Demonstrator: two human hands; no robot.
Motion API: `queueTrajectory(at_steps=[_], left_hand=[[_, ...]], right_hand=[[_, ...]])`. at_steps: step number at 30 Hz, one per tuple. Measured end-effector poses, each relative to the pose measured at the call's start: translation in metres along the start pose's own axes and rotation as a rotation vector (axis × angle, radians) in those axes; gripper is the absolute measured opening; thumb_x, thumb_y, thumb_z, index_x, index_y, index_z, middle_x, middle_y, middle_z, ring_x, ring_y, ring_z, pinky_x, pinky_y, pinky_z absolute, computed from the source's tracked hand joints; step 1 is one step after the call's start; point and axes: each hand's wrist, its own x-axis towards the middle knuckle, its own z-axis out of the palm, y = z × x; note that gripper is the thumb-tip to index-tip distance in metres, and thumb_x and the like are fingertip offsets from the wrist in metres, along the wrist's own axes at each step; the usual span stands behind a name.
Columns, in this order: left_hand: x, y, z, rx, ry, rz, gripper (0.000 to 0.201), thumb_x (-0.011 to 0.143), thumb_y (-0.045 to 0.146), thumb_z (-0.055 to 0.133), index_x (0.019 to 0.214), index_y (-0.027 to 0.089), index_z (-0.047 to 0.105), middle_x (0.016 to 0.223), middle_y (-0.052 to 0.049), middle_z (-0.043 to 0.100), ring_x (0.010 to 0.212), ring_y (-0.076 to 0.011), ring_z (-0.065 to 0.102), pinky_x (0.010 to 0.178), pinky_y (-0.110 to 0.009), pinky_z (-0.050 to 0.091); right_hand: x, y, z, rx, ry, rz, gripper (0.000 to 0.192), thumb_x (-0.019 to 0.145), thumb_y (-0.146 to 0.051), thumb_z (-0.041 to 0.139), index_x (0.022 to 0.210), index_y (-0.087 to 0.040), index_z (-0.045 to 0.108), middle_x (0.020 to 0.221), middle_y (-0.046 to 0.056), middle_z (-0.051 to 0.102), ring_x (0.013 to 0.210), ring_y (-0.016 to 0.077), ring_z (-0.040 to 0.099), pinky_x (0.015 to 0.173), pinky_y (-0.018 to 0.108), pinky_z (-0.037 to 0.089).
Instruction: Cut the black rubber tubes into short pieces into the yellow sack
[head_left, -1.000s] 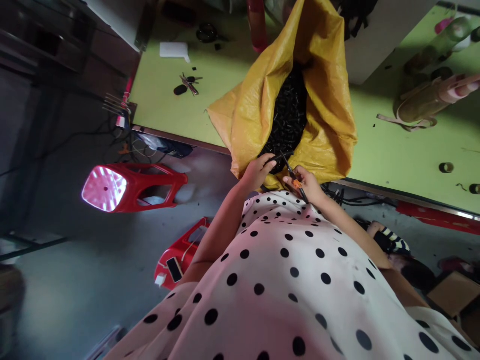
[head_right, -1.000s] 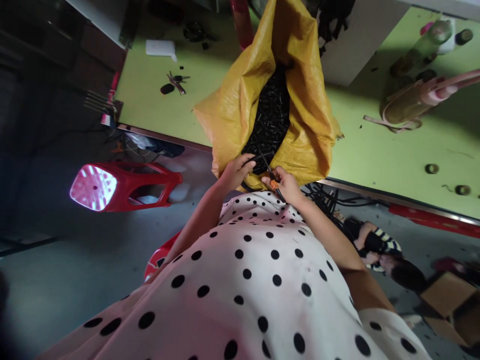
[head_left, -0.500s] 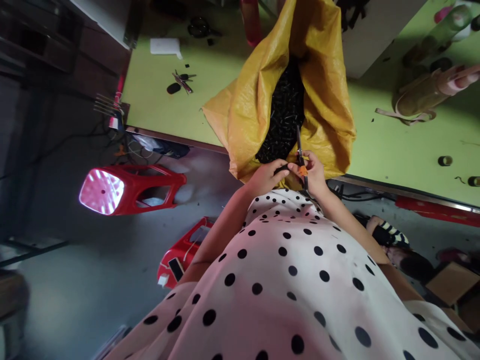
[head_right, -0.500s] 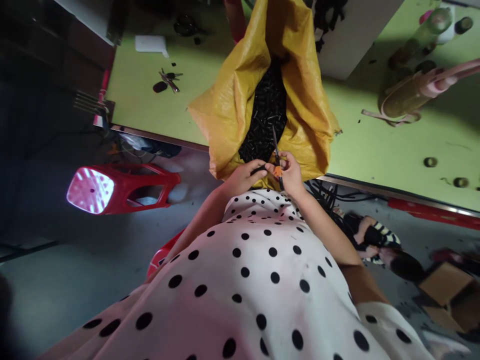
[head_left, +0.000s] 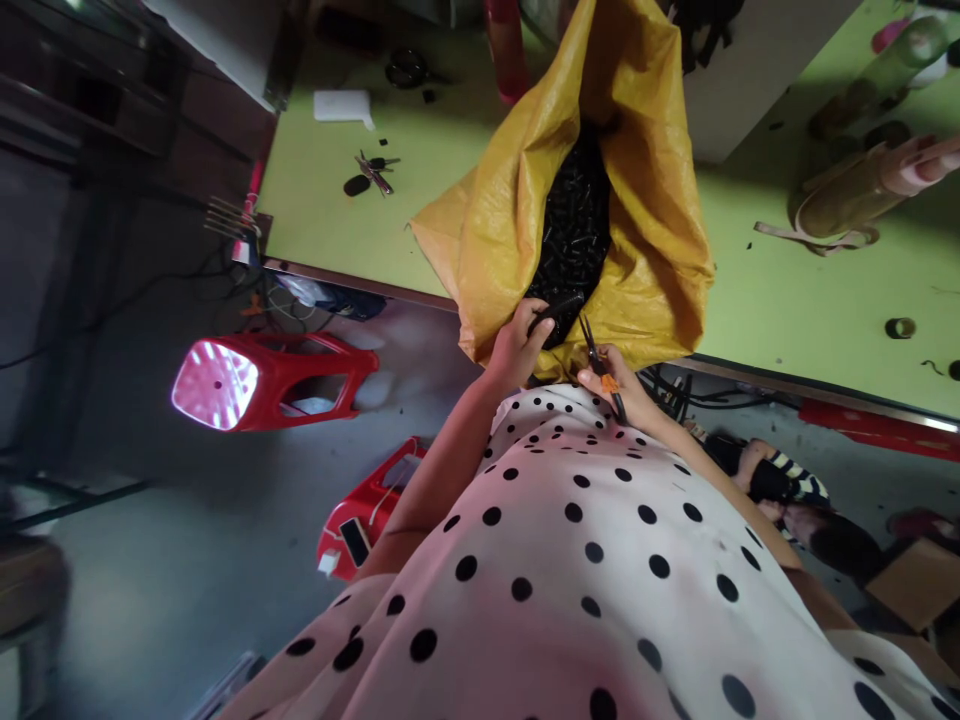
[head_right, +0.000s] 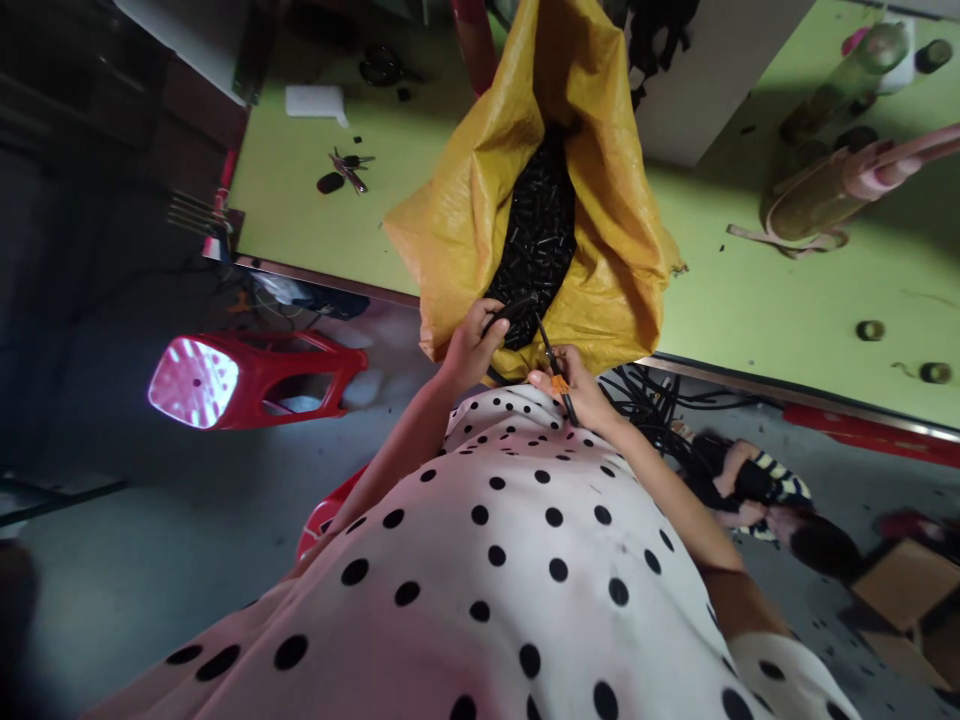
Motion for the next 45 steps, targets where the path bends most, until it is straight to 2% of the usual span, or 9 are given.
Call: queueTrajectory(at_steps=[3, 9, 15, 19, 27, 37, 39, 42, 45], left_hand=[[-0.001, 0.006, 0.002, 0.020, 0.014, 0.018, 0.024, 0.104, 0.036, 0.057, 0.123, 0.022, 0.062, 0.108, -0.004, 0.075, 0.097, -0.0198, 0.071, 0.092, -0.032, 0.055], [-0.003, 0.013, 0.002, 0.080, -0.053, 0.072, 0.027, 0.103, 0.036, 0.056, 0.125, 0.022, 0.065, 0.118, -0.006, 0.076, 0.106, -0.0220, 0.072, 0.096, -0.032, 0.055], [-0.001, 0.011, -0.006, 0.161, -0.156, 0.085, 0.031, 0.105, 0.034, 0.053, 0.131, 0.024, 0.066, 0.118, -0.007, 0.078, 0.109, -0.0251, 0.074, 0.099, -0.036, 0.055], [0.004, 0.007, -0.011, 0.146, -0.185, 0.093, 0.032, 0.104, 0.033, 0.054, 0.132, 0.025, 0.066, 0.117, -0.007, 0.078, 0.110, -0.0251, 0.074, 0.100, -0.036, 0.056], [0.008, -0.005, -0.008, 0.045, -0.057, 0.016, 0.029, 0.101, 0.032, 0.055, 0.127, 0.023, 0.066, 0.124, -0.007, 0.076, 0.114, -0.0235, 0.071, 0.107, -0.038, 0.053], [0.007, -0.010, -0.010, -0.001, 0.021, -0.020, 0.026, 0.102, 0.034, 0.055, 0.122, 0.021, 0.064, 0.124, -0.009, 0.075, 0.116, -0.0228, 0.070, 0.108, -0.037, 0.053], [0.005, -0.004, -0.011, 0.004, -0.013, -0.015, 0.024, 0.101, 0.032, 0.056, 0.121, 0.022, 0.065, 0.122, -0.008, 0.076, 0.115, -0.0227, 0.071, 0.106, -0.037, 0.053], [-0.002, 0.009, -0.006, 0.037, -0.197, 0.014, 0.020, 0.100, 0.032, 0.061, 0.117, 0.025, 0.067, 0.114, -0.004, 0.078, 0.108, -0.0230, 0.073, 0.101, -0.038, 0.056], [-0.007, 0.019, 0.007, -0.004, -0.322, 0.073, 0.020, 0.099, 0.034, 0.065, 0.116, 0.025, 0.066, 0.115, -0.003, 0.078, 0.109, -0.0230, 0.074, 0.100, -0.037, 0.057]], right_hand=[[0.004, -0.005, 0.002, -0.019, -0.014, 0.026, 0.071, 0.080, -0.083, 0.077, 0.109, -0.025, 0.048, 0.087, -0.001, 0.055, 0.079, 0.0184, 0.051, 0.074, 0.035, 0.044], [0.015, -0.017, 0.001, -0.049, -0.012, 0.062, 0.070, 0.079, -0.083, 0.076, 0.107, -0.026, 0.047, 0.081, -0.005, 0.050, 0.073, 0.0163, 0.046, 0.068, 0.032, 0.038], [0.022, -0.021, -0.002, -0.157, -0.038, 0.096, 0.066, 0.083, -0.083, 0.073, 0.102, -0.026, 0.045, 0.077, -0.004, 0.055, 0.071, 0.0177, 0.051, 0.066, 0.031, 0.039], [0.027, -0.020, -0.003, -0.219, -0.028, 0.047, 0.062, 0.089, -0.084, 0.066, 0.095, -0.027, 0.043, 0.071, -0.004, 0.055, 0.067, 0.0178, 0.050, 0.063, 0.031, 0.036], [0.041, -0.017, 0.006, -0.319, 0.042, -0.086, 0.064, 0.088, -0.088, 0.062, 0.085, -0.027, 0.043, 0.066, -0.003, 0.052, 0.062, 0.0177, 0.048, 0.061, 0.032, 0.035], [0.044, -0.013, 0.019, -0.301, 0.102, -0.109, 0.066, 0.085, -0.089, 0.065, 0.078, -0.026, 0.045, 0.063, 0.000, 0.051, 0.059, 0.0177, 0.048, 0.057, 0.033, 0.035], [0.042, -0.012, 0.021, -0.172, 0.132, -0.079, 0.065, 0.084, -0.089, 0.066, 0.084, -0.026, 0.050, 0.063, -0.001, 0.053, 0.056, 0.0172, 0.049, 0.054, 0.033, 0.037], [0.040, -0.018, 0.016, 0.058, 0.190, -0.048, 0.068, 0.080, -0.088, 0.071, 0.104, -0.027, 0.054, 0.066, -0.003, 0.058, 0.048, 0.0163, 0.049, 0.047, 0.033, 0.038], [0.038, -0.029, 0.005, 0.087, 0.251, -0.101, 0.069, 0.076, -0.080, 0.081, 0.110, -0.026, 0.054, 0.069, -0.003, 0.057, 0.048, 0.0160, 0.053, 0.046, 0.033, 0.039]])
